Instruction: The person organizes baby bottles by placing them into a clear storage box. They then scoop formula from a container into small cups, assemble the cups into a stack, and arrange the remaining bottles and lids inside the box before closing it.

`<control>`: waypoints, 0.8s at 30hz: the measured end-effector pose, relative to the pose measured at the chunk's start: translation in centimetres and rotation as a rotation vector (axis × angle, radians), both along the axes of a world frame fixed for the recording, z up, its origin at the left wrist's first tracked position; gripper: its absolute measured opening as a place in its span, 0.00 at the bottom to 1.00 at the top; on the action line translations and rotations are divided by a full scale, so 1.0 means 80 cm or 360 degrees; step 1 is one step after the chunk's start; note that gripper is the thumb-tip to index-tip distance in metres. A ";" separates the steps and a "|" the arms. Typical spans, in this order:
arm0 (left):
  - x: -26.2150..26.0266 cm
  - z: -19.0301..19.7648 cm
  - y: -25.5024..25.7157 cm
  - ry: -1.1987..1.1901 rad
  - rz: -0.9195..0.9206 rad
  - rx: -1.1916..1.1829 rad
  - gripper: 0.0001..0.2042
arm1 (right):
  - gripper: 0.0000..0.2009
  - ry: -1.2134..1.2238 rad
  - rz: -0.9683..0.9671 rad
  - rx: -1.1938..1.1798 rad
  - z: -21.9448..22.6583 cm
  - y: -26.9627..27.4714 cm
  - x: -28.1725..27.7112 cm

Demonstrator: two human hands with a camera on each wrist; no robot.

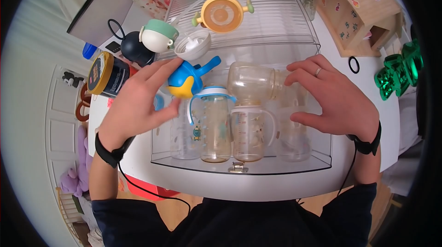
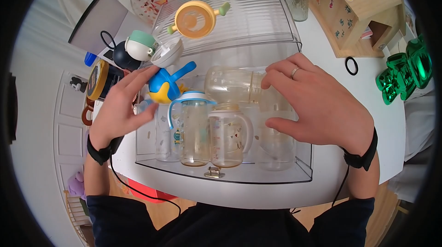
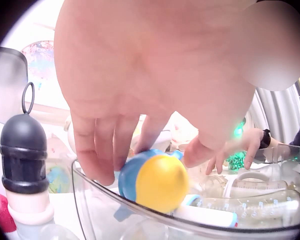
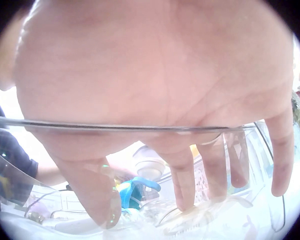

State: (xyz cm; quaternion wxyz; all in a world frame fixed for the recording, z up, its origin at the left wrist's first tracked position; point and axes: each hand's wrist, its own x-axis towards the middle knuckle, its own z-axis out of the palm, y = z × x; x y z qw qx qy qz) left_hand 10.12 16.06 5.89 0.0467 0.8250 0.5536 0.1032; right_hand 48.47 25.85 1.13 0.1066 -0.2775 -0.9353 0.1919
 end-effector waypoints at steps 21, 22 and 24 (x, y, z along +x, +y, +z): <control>0.029 -0.004 -0.005 0.0157 0.0318 0.0171 0.34 | 0.26 0.0061 0.0034 0.0077 -0.001 0.000 0.001; 0.026 0.000 -0.004 0.0133 0.0311 0.0129 0.34 | 0.26 0.0062 0.0039 0.0088 -0.002 -0.001 0.002; 0.018 0.006 -0.002 0.0218 0.0281 0.0067 0.33 | 0.26 0.0056 0.0041 0.0106 0.001 0.002 0.002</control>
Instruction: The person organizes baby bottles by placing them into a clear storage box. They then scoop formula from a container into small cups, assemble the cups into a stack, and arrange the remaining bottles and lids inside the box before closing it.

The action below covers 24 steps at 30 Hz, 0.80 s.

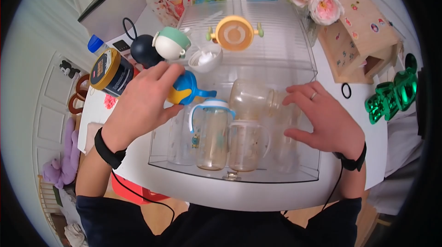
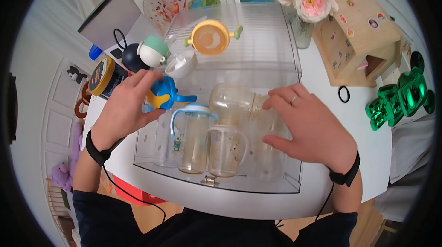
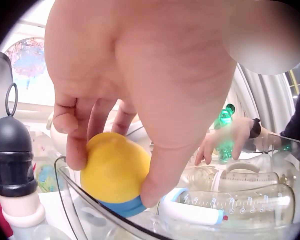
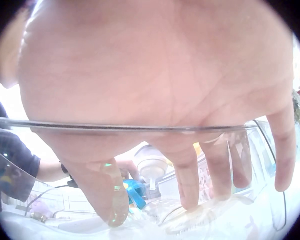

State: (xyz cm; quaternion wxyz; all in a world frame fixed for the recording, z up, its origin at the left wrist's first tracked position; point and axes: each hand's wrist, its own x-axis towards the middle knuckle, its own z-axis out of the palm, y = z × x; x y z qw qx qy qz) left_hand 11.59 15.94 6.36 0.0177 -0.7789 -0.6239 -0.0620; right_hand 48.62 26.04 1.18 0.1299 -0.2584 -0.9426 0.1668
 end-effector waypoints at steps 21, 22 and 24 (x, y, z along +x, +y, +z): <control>0.007 -0.030 0.011 0.0162 -0.0134 0.0265 0.18 | 0.25 -0.0022 -0.0011 -0.0003 0.003 -0.004 -0.001; 0.007 -0.028 0.012 0.0222 -0.0139 0.0253 0.19 | 0.25 -0.0022 -0.0012 -0.0002 0.003 -0.004 -0.002; 0.006 -0.023 0.013 0.0297 -0.0119 0.0175 0.20 | 0.25 -0.0016 -0.0010 0.0005 0.003 -0.004 -0.003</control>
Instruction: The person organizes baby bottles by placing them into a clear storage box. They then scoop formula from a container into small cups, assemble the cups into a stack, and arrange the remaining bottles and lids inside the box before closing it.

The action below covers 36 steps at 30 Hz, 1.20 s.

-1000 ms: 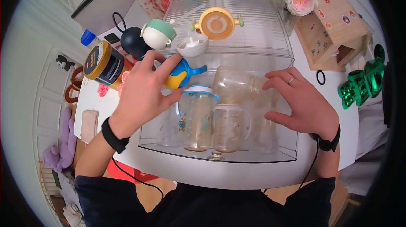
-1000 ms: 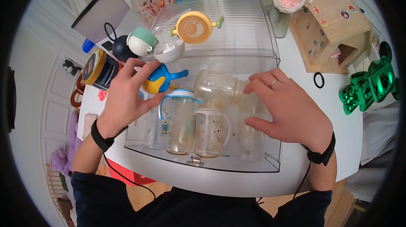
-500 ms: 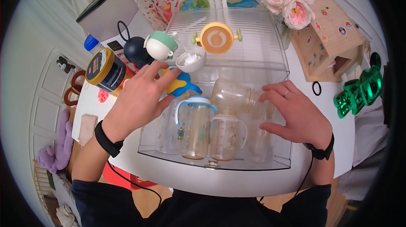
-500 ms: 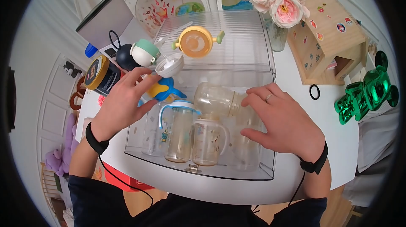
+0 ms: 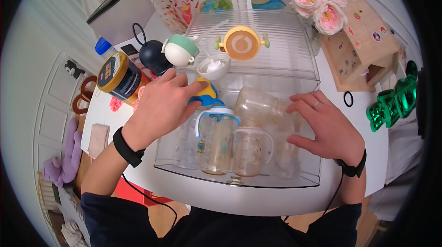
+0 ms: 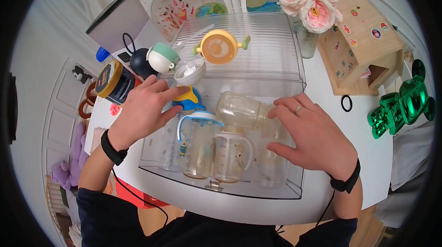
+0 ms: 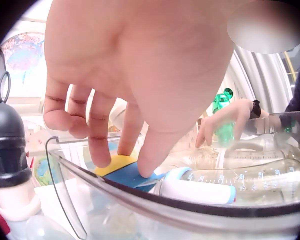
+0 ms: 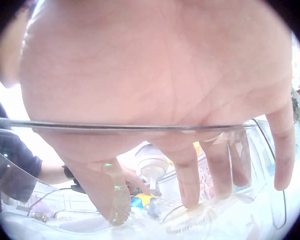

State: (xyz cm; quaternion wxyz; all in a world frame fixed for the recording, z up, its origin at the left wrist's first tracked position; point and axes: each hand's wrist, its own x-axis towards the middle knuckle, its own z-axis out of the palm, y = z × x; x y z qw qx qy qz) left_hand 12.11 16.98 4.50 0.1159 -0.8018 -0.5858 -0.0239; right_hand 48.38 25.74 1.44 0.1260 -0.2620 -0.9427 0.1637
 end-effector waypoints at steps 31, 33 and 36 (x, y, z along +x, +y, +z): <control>0.033 0.045 0.022 -0.0324 0.0061 0.0376 0.29 | 0.24 0.0010 -0.0051 0.0026 -0.002 -0.004 0.004; 0.033 0.047 0.023 -0.0301 0.0075 0.0329 0.28 | 0.24 0.0016 -0.0052 0.0036 -0.002 -0.003 0.004; 0.017 0.067 0.024 -0.0371 0.0093 0.0318 0.28 | 0.24 0.0020 -0.0056 0.0029 -0.004 -0.004 0.004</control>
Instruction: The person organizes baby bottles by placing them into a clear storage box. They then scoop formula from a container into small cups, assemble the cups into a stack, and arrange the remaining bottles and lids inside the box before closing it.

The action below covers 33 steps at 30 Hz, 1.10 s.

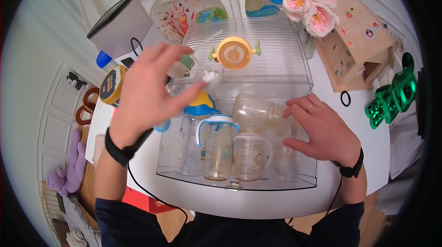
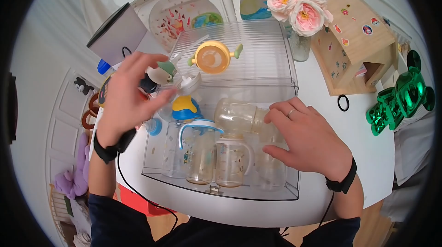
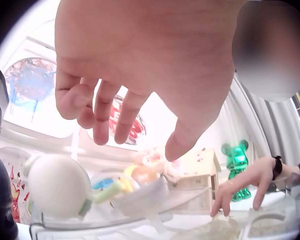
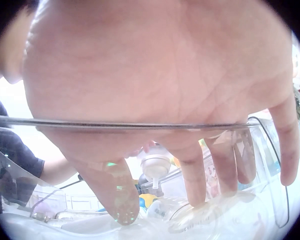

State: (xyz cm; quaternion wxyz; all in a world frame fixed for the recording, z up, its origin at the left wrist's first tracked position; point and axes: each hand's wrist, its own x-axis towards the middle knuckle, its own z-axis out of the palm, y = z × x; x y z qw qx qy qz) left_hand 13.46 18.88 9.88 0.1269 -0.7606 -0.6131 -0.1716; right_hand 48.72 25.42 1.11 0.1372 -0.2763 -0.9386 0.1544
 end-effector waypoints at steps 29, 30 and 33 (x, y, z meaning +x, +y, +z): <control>-0.074 -0.048 0.048 -0.0531 0.0072 0.0200 0.33 | 0.23 0.0015 0.0013 0.0041 -0.003 0.000 -0.002; -0.075 -0.045 0.048 -0.0563 0.0074 0.0316 0.33 | 0.23 0.0017 0.0012 0.0036 -0.002 0.000 -0.002; -0.076 -0.018 0.039 -0.0721 -0.0002 0.0486 0.32 | 0.23 0.0022 0.0017 0.0040 -0.002 0.000 -0.003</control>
